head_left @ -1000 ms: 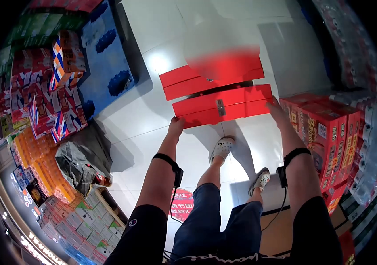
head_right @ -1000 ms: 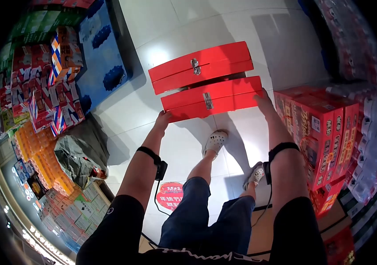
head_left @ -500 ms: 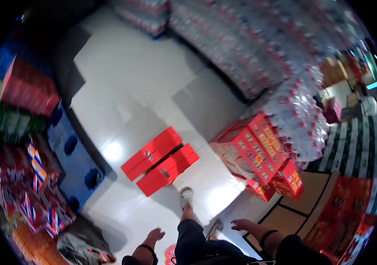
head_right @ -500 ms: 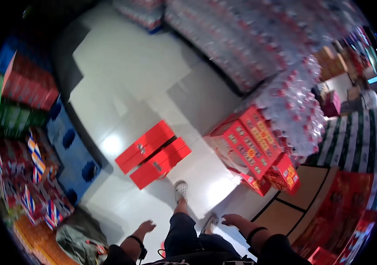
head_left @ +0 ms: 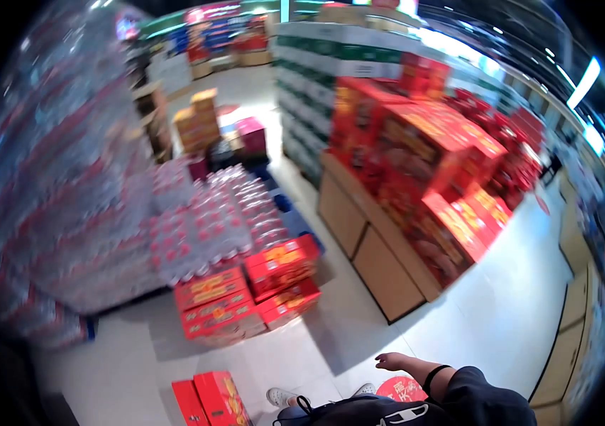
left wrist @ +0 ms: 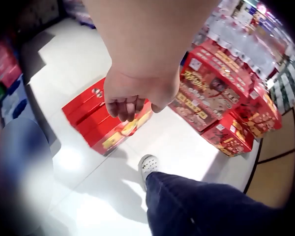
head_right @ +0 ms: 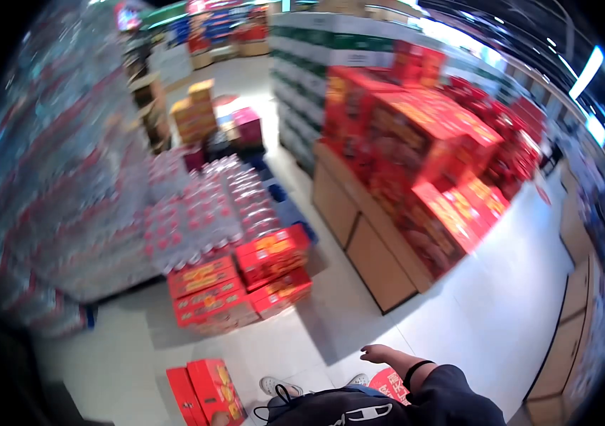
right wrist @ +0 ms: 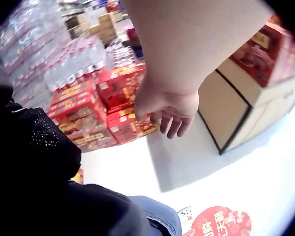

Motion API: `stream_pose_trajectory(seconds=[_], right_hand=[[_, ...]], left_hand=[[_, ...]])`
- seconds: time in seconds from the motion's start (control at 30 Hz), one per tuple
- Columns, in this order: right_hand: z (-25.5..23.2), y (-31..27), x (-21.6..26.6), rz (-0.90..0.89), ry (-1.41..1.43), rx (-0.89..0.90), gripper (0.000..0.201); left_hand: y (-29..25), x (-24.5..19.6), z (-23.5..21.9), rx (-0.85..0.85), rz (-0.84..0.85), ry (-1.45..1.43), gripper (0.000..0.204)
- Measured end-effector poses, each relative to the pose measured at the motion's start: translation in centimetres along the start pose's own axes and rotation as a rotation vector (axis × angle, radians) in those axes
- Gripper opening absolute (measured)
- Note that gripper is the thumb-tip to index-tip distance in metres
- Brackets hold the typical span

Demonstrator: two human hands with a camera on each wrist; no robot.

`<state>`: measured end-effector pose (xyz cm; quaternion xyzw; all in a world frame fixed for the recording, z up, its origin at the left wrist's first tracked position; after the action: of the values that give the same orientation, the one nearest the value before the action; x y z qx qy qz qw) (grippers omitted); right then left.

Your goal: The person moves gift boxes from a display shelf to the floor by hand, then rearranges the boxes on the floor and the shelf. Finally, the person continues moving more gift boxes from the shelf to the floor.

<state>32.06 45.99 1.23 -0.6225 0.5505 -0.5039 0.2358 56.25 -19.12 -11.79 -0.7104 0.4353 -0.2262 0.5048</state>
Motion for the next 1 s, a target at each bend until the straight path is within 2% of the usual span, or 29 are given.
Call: stream_pose_trajectory(seconds=[0.1, 0.13, 0.17, 0.2, 0.23, 0.27, 0.3, 0.37, 0.43, 0.47, 0.53, 0.6, 0.67, 0.73, 0.77, 0.8, 0.9, 1.0], right_hand=[[2.5, -7.9, -12.9, 0.155, 0.162, -0.158, 0.062], [3.7, -10.8, -17.1, 0.215, 0.204, -0.199, 0.062], [5.1, -13.5, -21.6, 0.254, 0.287, -0.297, 0.06], [7.1, -16.2, -24.7, 0.297, 0.368, -0.388, 0.058], [8.9, -19.5, -26.8, 0.365, 0.465, -0.406, 0.056], [10.0, -22.7, -29.1, 0.431, 0.554, -0.43, 0.055], [11.7, -24.8, -30.9, 0.448, 0.649, -0.495, 0.055], [16.7, -27.3, -35.2, 0.484, 0.831, -0.615, 0.054], [19.2, -29.0, -36.7, 0.506, 0.993, -0.563, 0.054], [19.8, -29.9, -37.4, 0.518, 1.07, -0.534, 0.054], [19.8, -30.6, -39.2, 0.491, 1.04, -0.56, 0.058], [16.6, -32.0, -39.7, 0.46, 1.076, -0.611, 0.059], [13.7, -31.8, -42.9, 0.454, 1.052, -0.632, 0.058], [7.4, -33.1, -44.8, 0.459, 0.963, -0.645, 0.058], [3.8, -33.9, -45.6, 0.441, 0.895, -0.657, 0.057], [0.9, -33.9, -46.9, 0.408, 0.905, -0.689, 0.056], [-9.5, -34.5, -50.5, 0.342, 0.888, -0.744, 0.052], [-22.6, -37.3, -50.1, 0.257, 0.527, -0.777, 0.047]], left_hand=[[1.4, -10.9, -5.5, -0.06, 0.054, 0.16, 0.041], [2.0, -15.9, -6.8, -0.063, 0.125, 0.312, 0.04], [3.1, -21.2, -7.1, -0.063, 0.212, 0.537, 0.038], [3.9, -27.2, -6.9, -0.004, 0.318, 1.037, 0.033], [3.9, -32.7, -7.1, -0.062, 0.412, 0.907, 0.034], [3.6, -37.4, -7.6, -0.068, 0.237, 0.349, 0.042], [2.9, -43.0, -7.3, -0.034, 0.264, 0.273, 0.056], [0.4, -55.3, -6.6, 0.013, 0.383, 0.427, 0.063], [-4.6, -66.4, -5.8, -0.042, 0.566, 0.353, 0.059], [-7.8, -71.6, -5.5, -0.03, 0.599, 0.361, 0.059], [-8.0, -80.0, -4.3, 0.008, 0.692, 0.354, 0.061], [-12.7, -87.9, -3.8, -0.157, 0.878, 0.51, 0.058], [-15.8, -94.4, -3.4, -0.124, 0.994, 0.359, 0.052], [-16.6, -100.0, -3.7, -0.165, 1.137, 0.274, 0.049], [-18.5, -102.4, -4.3, -0.146, 1.189, 0.188, 0.047], [-20.0, -104.6, -5.0, -0.207, 1.249, 0.175, 0.045], [-20.9, -110.3, -7.4, -0.277, 1.285, 0.104, 0.042], [-21.8, -114.4, -8.9, -0.269, 1.231, 0.0, 0.039]])
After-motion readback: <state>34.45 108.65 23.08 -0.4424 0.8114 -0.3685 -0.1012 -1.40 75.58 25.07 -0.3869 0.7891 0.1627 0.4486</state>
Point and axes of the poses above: each hand's wrist, its own y-axis towards the middle knuckle, its own z-axis out of the palm, x = y × z, the point moved 5 cm from there along y, towards the middle knuckle, and after that the axes turned 11 degrees about x, right-handed, at the moved point
